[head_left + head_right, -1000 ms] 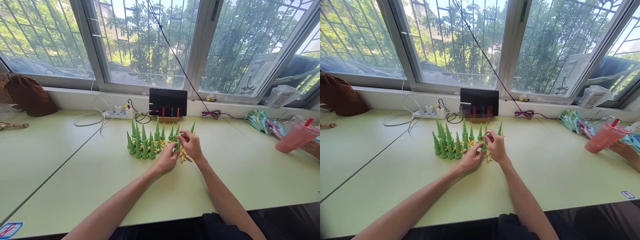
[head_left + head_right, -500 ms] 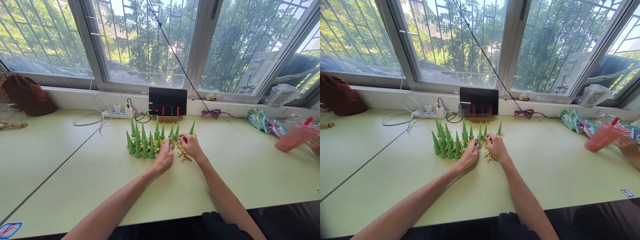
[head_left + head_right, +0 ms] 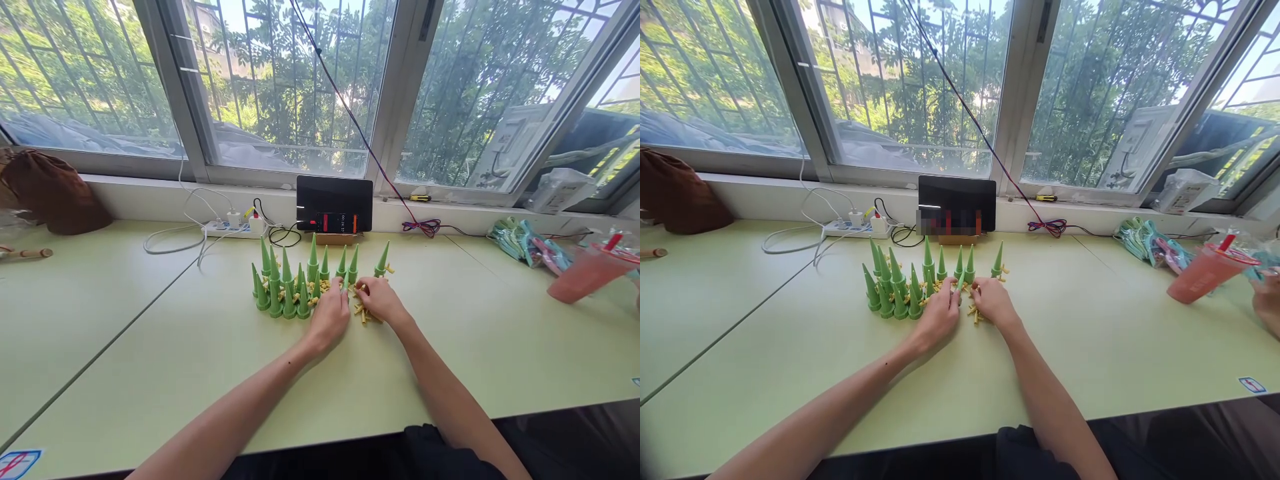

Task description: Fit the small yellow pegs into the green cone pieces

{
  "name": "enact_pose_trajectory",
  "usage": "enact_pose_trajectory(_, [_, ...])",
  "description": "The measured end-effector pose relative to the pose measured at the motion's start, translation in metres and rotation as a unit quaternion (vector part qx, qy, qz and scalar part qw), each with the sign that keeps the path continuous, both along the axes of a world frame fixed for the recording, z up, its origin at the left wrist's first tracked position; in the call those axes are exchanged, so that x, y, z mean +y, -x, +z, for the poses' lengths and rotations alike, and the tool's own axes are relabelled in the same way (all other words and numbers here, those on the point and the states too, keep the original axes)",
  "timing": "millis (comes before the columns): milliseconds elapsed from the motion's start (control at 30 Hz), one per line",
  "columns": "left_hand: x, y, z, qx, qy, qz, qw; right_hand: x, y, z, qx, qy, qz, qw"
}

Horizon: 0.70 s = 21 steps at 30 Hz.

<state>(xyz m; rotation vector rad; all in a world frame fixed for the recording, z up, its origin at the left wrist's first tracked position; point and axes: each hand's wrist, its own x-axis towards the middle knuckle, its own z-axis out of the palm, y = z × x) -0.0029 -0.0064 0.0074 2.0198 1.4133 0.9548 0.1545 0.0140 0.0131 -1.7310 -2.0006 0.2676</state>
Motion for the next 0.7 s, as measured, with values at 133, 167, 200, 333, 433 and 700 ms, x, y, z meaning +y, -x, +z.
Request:
enact_pose_trajectory(133, [-0.009,-0.001,0.003,0.071,-0.017,-0.002,0.997,0.000,0.000,0.000,-0.008,0.011,-0.009,1.000])
enact_pose_trajectory(167, [-0.011,-0.002,0.003,0.089,-0.026,-0.005,0.996,0.000,0.000,0.000,-0.009,0.012,-0.012,1.000])
enact_pose_trajectory(200, [-0.012,-0.002,0.004,0.107,-0.036,-0.005,0.994,0.000,0.000,0.000,-0.012,0.013,-0.016,1.000])
enact_pose_trajectory(333, [-0.014,-0.004,0.003,0.177,-0.067,-0.015,0.982,-0.001,0.002,0.001,-0.026,0.020,-0.036,0.999])
enact_pose_trajectory(433, [-0.013,-0.004,0.003,0.222,-0.080,-0.028,0.971,-0.001,0.003,0.001,-0.038,0.032,-0.044,0.998])
enact_pose_trajectory(700, [-0.011,-0.001,0.007,0.295,-0.081,-0.030,0.951,0.000,0.003,-0.001,-0.061,0.056,-0.043,0.996])
